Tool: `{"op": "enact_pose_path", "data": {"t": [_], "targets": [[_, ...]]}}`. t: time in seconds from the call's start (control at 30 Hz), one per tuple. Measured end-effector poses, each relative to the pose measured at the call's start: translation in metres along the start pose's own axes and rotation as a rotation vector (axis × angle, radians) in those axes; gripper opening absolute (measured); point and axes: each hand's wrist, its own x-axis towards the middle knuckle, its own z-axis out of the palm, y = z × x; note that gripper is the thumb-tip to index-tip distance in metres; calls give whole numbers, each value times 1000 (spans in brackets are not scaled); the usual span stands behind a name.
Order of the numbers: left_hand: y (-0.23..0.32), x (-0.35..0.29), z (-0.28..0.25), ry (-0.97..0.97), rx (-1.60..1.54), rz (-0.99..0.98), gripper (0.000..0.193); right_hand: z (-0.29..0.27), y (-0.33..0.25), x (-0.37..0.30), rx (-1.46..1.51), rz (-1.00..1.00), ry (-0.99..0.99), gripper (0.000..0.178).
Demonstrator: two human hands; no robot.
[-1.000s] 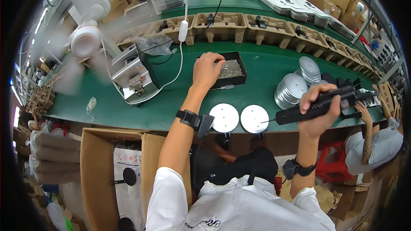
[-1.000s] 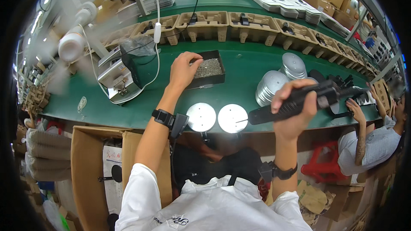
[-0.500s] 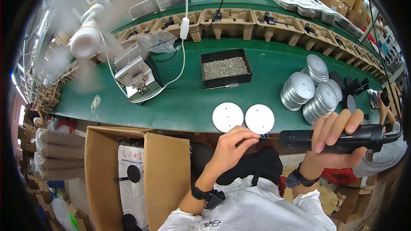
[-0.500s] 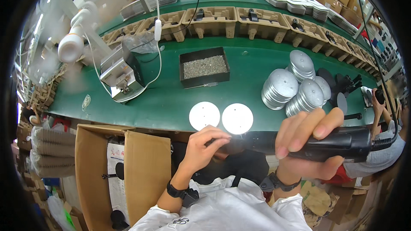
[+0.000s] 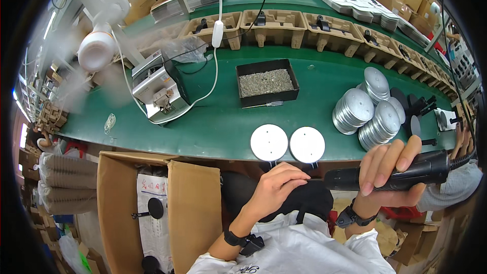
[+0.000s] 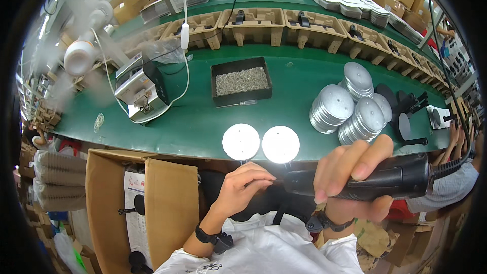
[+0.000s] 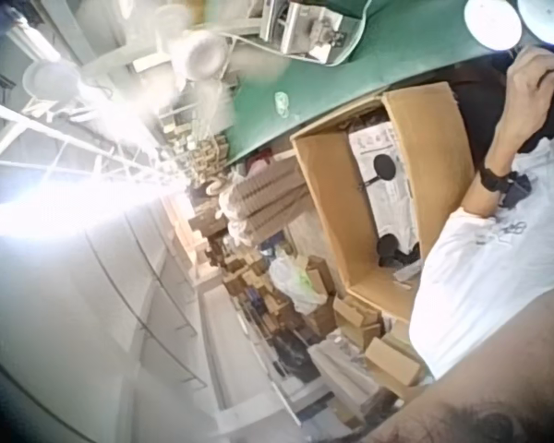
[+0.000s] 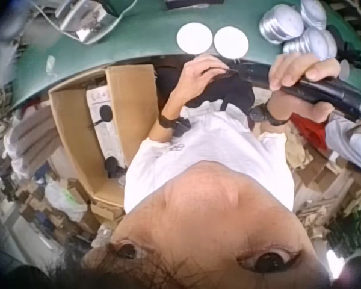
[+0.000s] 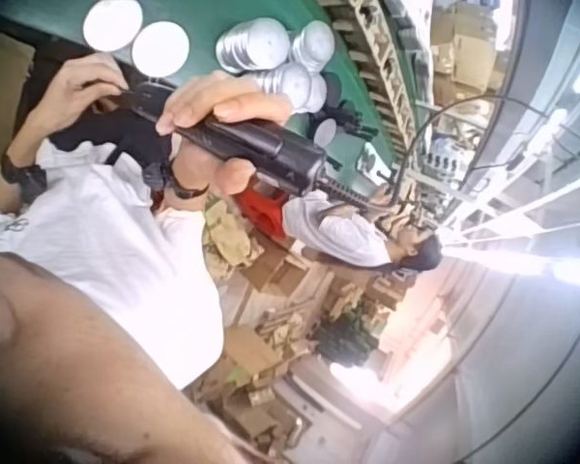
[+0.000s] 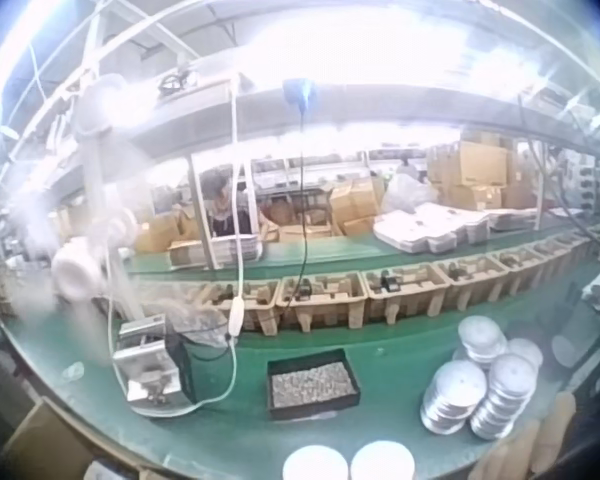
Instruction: The recorder is assembling circular electronic components, involving placing a cover onto a base and using an electric screwdriver to secure screws.
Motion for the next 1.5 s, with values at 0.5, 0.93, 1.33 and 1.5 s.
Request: {"op": "enact_pose_path", "data": {"t": [0.5,0.93,1.33,1.5], "targets": [[-80,7,-47,226,705,-63,130,4,143,37,-303,301,48,22],[-112,5,-60,258,769,-43,108,0,215,33,-326,487,-228,36],[-83,13,-45,315,786,-30,101,-30,109,3,-135,119,413,34],[-40,42,-18,188,591,67,92,-58,2,-64,-590,115,479,36]]}}
